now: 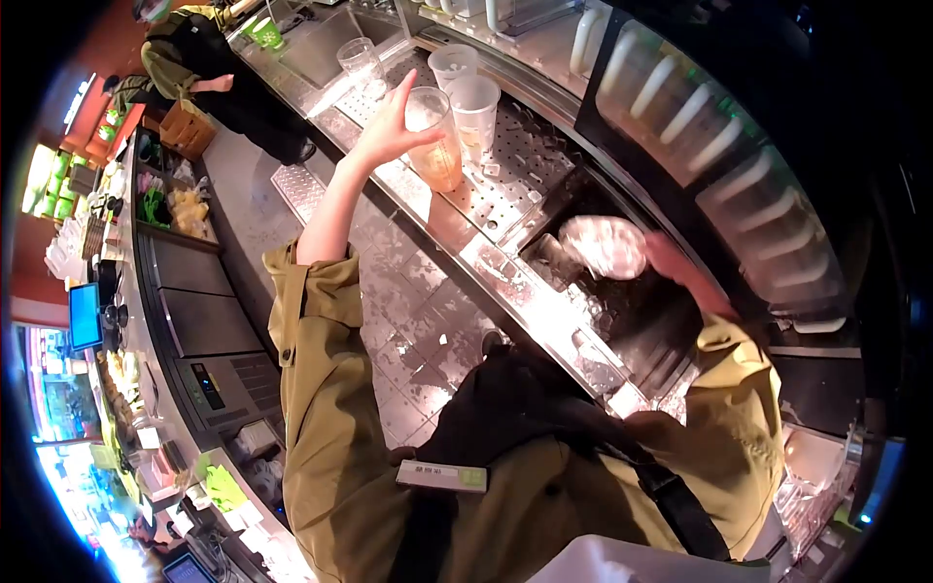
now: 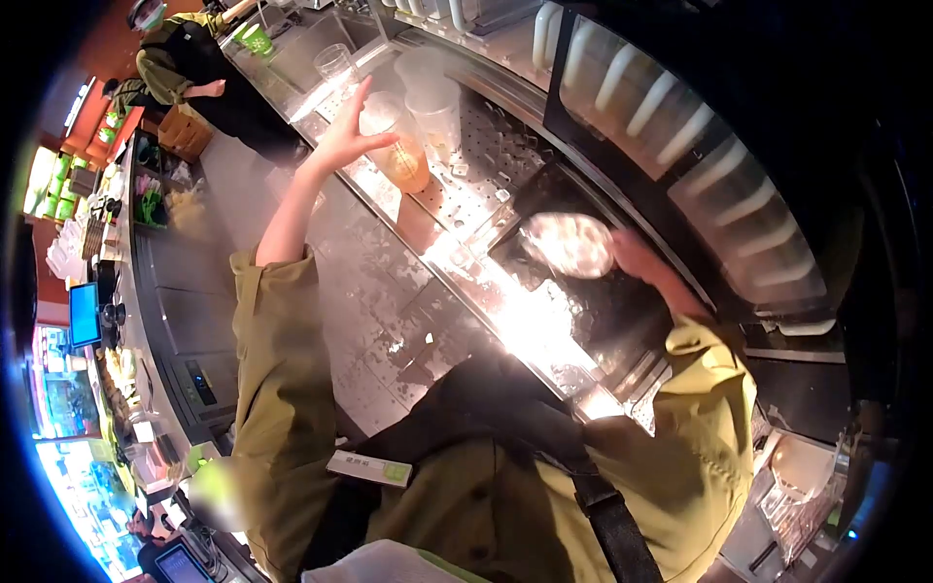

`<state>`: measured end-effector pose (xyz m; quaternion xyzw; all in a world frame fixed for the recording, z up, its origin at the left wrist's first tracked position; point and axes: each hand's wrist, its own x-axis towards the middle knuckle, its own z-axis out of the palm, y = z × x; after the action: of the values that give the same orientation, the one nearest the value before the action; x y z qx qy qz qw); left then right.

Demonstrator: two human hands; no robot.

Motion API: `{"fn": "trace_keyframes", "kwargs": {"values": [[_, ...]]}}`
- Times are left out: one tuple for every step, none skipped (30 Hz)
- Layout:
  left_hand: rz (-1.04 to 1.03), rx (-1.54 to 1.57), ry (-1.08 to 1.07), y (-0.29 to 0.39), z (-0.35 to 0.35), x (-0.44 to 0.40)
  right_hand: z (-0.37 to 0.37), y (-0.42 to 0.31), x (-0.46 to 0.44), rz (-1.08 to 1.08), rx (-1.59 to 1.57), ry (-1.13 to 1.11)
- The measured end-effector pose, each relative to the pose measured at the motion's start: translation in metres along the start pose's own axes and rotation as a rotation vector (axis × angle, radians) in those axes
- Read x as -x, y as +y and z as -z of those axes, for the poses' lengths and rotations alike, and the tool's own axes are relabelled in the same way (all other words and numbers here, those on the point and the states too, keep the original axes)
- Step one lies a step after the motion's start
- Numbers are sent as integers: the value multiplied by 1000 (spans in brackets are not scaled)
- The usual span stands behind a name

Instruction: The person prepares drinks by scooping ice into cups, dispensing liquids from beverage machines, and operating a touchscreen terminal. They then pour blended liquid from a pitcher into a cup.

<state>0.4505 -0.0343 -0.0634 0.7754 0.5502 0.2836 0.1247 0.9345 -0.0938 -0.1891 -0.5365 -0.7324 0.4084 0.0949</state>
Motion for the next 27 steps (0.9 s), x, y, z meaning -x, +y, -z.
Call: {"fn": "trace_keyframes", "kwargs": {"values": [[-2, 17, -7, 4, 2, 0, 10, -25, -10, 44, -61, 20], [-4, 32, -13, 7, 5, -1, 19, -49, -22, 91, -123, 41], [-20, 6, 2, 7, 5, -1, 26, -70, -37, 218, -128, 64], [-35, -21, 18, 3, 2, -1, 33, -90, -52, 345, -132, 86], [-52, -47, 34, 0, 1, -2, 38, -113, -67, 308, -150, 121], [-67, -35, 52, 0, 0, -2, 44, -137, -81, 270, -168, 157], [-81, -21, 73, 0, -2, -3, 53, -160, -95, 304, -75, 147], [-95, -7, 93, 0, -4, -3, 60, -181, -108, 338, 19, 136], [-93, -11, 109, -1, -6, -3, 62, -204, -116, 300, 27, 147], [-121, -22, 134, 0, -7, -1, 63, -224, -125, 267, 36, 160], [-129, -21, 150, -2, -9, 0, 64, -239, -137, 249, 172, 180], [-141, -20, 165, -3, -10, 0, 66, -252, -145, 228, 307, 205], [-143, -19, 177, -2, -9, 0, 66, -266, -145, 230, 316, 202], [-113, -6, 168, 0, -9, 2, 65, -278, -145, 183, 378, 222], [-85, 6, 160, 2, -8, 2, 66, -283, -147, 189, 423, 219], [-56, 19, 152, 2, -7, 1, 66, -288, -149, 196, 468, 214], [-65, 10, 173, 0, -8, 1, 67, -291, -150, 224, 539, 218], [-40, 55, 146, 0, -8, 1, 67, -291, -154, 216, 564, 245], [-14, 100, 119, 0, -8, 1, 67, -292, -159, 209, 590, 270], [12, 145, 91, -1, -7, 1, 67, -292, -163, 201, 615, 294], [2, 130, 106, -1, -7, 1, 69, -297, -160, 214, 637, 291], [-9, 116, 117, -2, -7, 1, 72, -306, -153, 224, 658, 287], [-20, 102, 127, -2, -9, 1, 74, -313, -145, 232, 678, 282], [-27, 102, 142, -1, -10, 2, 74, -318, -140, 217, 668, 267], [-35, 100, 156, 0, -11, 2, 74, -322, -135, 202, 657, 252], [-44, 97, 172, 1, -10, 1, 74, -325, -133, 189, 646, 240], [-24, 114, 159, 0, -11, 1, 75, -324, -133, 186, 666, 216]]}}
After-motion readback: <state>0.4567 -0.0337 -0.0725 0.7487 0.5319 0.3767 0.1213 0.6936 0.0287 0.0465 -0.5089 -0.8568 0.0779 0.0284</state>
